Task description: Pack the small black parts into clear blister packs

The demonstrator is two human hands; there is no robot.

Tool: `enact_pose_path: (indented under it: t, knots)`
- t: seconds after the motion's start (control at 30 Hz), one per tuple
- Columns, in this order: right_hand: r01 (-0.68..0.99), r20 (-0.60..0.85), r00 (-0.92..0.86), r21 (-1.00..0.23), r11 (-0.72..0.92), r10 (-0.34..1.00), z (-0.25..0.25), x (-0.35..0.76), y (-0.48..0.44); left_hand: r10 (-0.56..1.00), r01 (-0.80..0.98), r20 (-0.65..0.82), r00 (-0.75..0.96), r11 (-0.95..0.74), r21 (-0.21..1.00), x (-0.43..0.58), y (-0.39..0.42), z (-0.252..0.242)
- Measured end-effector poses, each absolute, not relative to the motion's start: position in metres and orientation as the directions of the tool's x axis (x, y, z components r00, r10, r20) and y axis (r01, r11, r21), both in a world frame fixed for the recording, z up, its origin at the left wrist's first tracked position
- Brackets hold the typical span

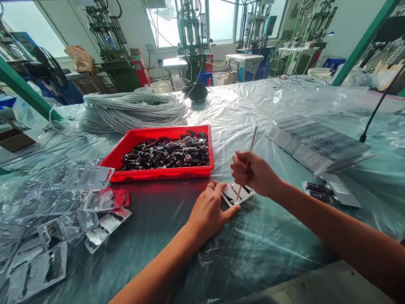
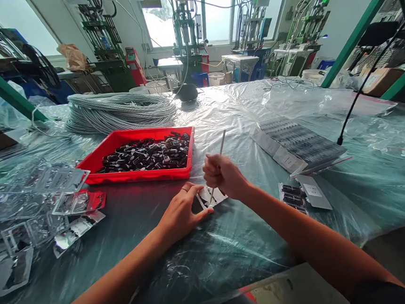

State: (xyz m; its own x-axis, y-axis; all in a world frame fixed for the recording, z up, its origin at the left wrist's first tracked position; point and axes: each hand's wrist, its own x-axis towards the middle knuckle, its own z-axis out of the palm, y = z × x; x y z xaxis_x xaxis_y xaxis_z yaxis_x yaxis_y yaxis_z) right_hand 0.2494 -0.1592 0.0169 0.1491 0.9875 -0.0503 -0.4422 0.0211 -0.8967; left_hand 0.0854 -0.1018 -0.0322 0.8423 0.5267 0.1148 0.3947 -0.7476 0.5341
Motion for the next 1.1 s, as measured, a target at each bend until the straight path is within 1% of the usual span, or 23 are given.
enact_pose_path:
  t: [0.03, 0.07, 0.1, 0.13, 0.17, 0.2, 0.23, 0.27, 0.3, 0.33, 0.37, 0.4, 0.43, 0.5, 0.53, 0.57, 0.63, 0.73, 0.87, 0.97, 1.03, 1.1]
  knots:
    - [-0.406, -0.056, 0.206, -0.913, 0.033, 0.977, 0.018, 0.262, -0.158, 0.522, 0.369, 0.129, 0.843, -0.737, 0.566, 0.085, -0.1, -0.031]
    - [-0.331, -0.071, 0.266, -0.943, 0.022, 0.961, 0.017, 0.275, -0.156, 0.522, 0.344, 0.135, 0.842, -0.713, 0.61, 0.084, -0.097, -0.03]
    - [-0.209, -0.095, 0.337, -0.978, -0.024, 0.937, 0.016, 0.288, -0.155, 0.53, 0.322, 0.131, 0.838, -0.673, 0.666, 0.083, -0.095, -0.029]
    - [-0.036, -0.108, 0.416, -0.994, -0.102, 0.903, 0.014, 0.301, -0.155, 0.543, 0.297, 0.118, 0.831, -0.614, 0.731, 0.082, -0.093, -0.028]
    - [0.182, -0.095, 0.485, -0.961, -0.207, 0.869, 0.01, 0.311, -0.154, 0.555, 0.265, 0.1, 0.826, -0.538, 0.801, 0.082, -0.091, -0.026]
    - [0.393, -0.062, 0.527, -0.866, -0.308, 0.847, 0.006, 0.319, -0.154, 0.567, 0.216, 0.085, 0.819, -0.443, 0.87, 0.081, -0.089, -0.025]
    - [0.559, -0.029, 0.538, -0.736, -0.382, 0.843, 0.001, 0.325, -0.154, 0.578, 0.151, 0.076, 0.812, -0.335, 0.93, 0.081, -0.086, -0.023]
    - [0.682, 0.003, 0.524, -0.6, -0.418, 0.851, -0.003, 0.327, -0.154, 0.59, 0.076, 0.073, 0.804, -0.224, 0.972, 0.08, -0.084, -0.021]
    - [0.763, 0.031, 0.498, -0.492, -0.42, 0.867, -0.006, 0.327, -0.155, 0.6, 0.001, 0.071, 0.797, -0.118, 0.993, 0.08, -0.083, -0.02]
    - [0.807, 0.055, 0.474, -0.427, -0.408, 0.879, -0.008, 0.325, -0.156, 0.613, -0.067, 0.067, 0.788, -0.023, 0.997, 0.08, -0.081, -0.018]
    - [0.847, 0.113, 0.45, -0.37, -0.382, 0.886, -0.009, 0.32, -0.157, 0.629, -0.12, 0.061, 0.775, 0.052, 0.991, 0.08, -0.08, -0.016]
    - [0.877, 0.2, 0.417, -0.345, -0.334, 0.887, -0.007, 0.313, -0.159, 0.65, -0.16, 0.054, 0.758, 0.106, 0.981, 0.08, -0.079, -0.015]
    - [0.913, 0.323, 0.361, -0.315, -0.261, 0.875, -0.004, 0.304, -0.16, 0.673, -0.19, 0.046, 0.738, 0.142, 0.971, 0.08, -0.079, -0.014]
    - [0.963, 0.578, 0.196, -0.268, -0.043, 0.792, 0.007, 0.282, -0.164, 0.716, -0.249, 0.041, 0.697, 0.188, 0.95, 0.079, -0.078, -0.012]
    - [0.971, 0.67, 0.098, -0.227, 0.077, 0.736, 0.013, 0.269, -0.164, 0.734, -0.278, 0.043, 0.678, 0.202, 0.939, 0.079, -0.077, -0.011]
    - [0.967, 0.721, 0.009, -0.183, 0.178, 0.692, 0.019, 0.257, -0.164, 0.751, -0.309, 0.047, 0.659, 0.213, 0.927, 0.078, -0.076, -0.011]
    - [0.946, 0.708, -0.108, -0.142, 0.291, 0.698, 0.029, 0.234, -0.158, 0.792, -0.383, 0.055, 0.608, 0.232, 0.894, 0.077, -0.072, -0.01]
    - [0.921, 0.617, -0.184, -0.163, 0.353, 0.765, 0.036, 0.21, -0.136, 0.85, -0.504, 0.058, 0.524, 0.255, 0.825, 0.074, -0.063, -0.006]
    - [0.868, 0.61, -0.166, -0.283, 0.408, 0.775, 0.037, 0.195, -0.096, 0.909, -0.636, 0.049, 0.414, 0.251, 0.73, 0.066, -0.043, 0.002]
    - [0.772, 0.627, -0.077, -0.454, 0.444, 0.775, 0.037, 0.186, -0.072, 0.931, -0.698, 0.058, 0.36, 0.228, 0.679, 0.058, -0.026, 0.005]
    - [0.669, 0.612, -0.001, -0.588, 0.456, 0.791, 0.037, 0.181, -0.061, 0.932, -0.702, 0.093, 0.351, 0.196, 0.684, 0.053, -0.016, 0.004]
    - [0.585, 0.593, 0.054, -0.671, 0.456, 0.803, 0.036, 0.179, -0.056, 0.926, -0.672, 0.124, 0.357, 0.163, 0.723, 0.048, -0.009, 0.004]
